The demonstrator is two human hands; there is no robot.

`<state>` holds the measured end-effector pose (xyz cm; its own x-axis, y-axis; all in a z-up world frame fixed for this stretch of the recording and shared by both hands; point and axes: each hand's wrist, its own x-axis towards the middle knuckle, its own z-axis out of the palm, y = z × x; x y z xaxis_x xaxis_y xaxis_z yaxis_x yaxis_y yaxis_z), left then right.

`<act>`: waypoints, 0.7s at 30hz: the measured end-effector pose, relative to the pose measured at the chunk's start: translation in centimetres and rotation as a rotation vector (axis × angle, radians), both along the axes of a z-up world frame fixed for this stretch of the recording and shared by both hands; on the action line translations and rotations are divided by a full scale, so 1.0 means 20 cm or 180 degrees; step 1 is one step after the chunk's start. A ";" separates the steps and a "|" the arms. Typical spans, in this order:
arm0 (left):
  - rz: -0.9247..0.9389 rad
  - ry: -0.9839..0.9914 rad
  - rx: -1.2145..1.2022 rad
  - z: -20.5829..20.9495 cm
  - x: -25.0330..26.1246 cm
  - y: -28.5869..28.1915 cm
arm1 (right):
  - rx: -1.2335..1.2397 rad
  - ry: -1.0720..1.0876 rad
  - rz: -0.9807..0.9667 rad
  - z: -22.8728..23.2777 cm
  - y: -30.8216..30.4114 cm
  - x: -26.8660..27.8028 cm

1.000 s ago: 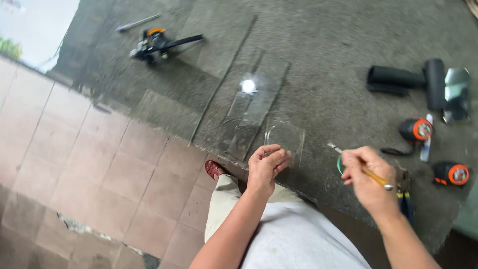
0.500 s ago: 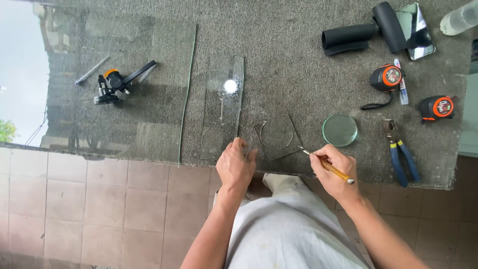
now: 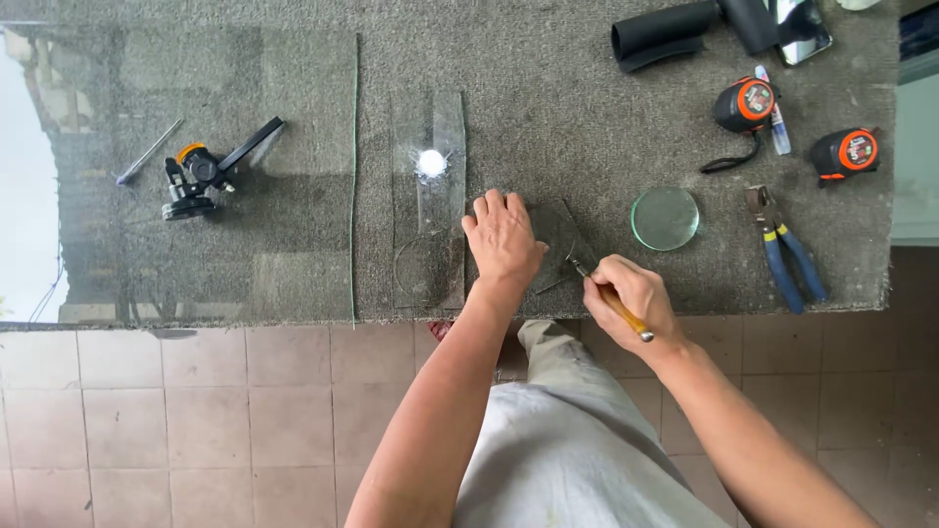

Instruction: Marking and scoring a glass pane using circular and straight glass cutters

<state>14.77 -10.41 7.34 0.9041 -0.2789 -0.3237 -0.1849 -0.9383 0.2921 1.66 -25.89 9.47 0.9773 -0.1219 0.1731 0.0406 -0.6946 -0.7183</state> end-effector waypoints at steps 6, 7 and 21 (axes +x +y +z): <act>0.0212 -0.0040 0.0015 0.02 0.00 -0.07 | -0.0014 0.0286 0.0000 0.01 -0.03 -0.11; 0.0306 -0.0005 0.0088 0.03 0.02 -0.08 | 0.0002 0.0403 -0.0058 0.01 -0.04 -0.14; 0.0588 0.2270 -0.2142 0.05 -0.06 0.13 | 0.0849 0.2971 -0.1728 0.25 -0.19 -0.60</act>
<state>13.66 -7.73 8.31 0.6076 -0.4783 -0.6341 0.3730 -0.5330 0.7595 -10.34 -29.72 14.44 0.5159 -0.4967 -0.6980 -0.8563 -0.2748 -0.4373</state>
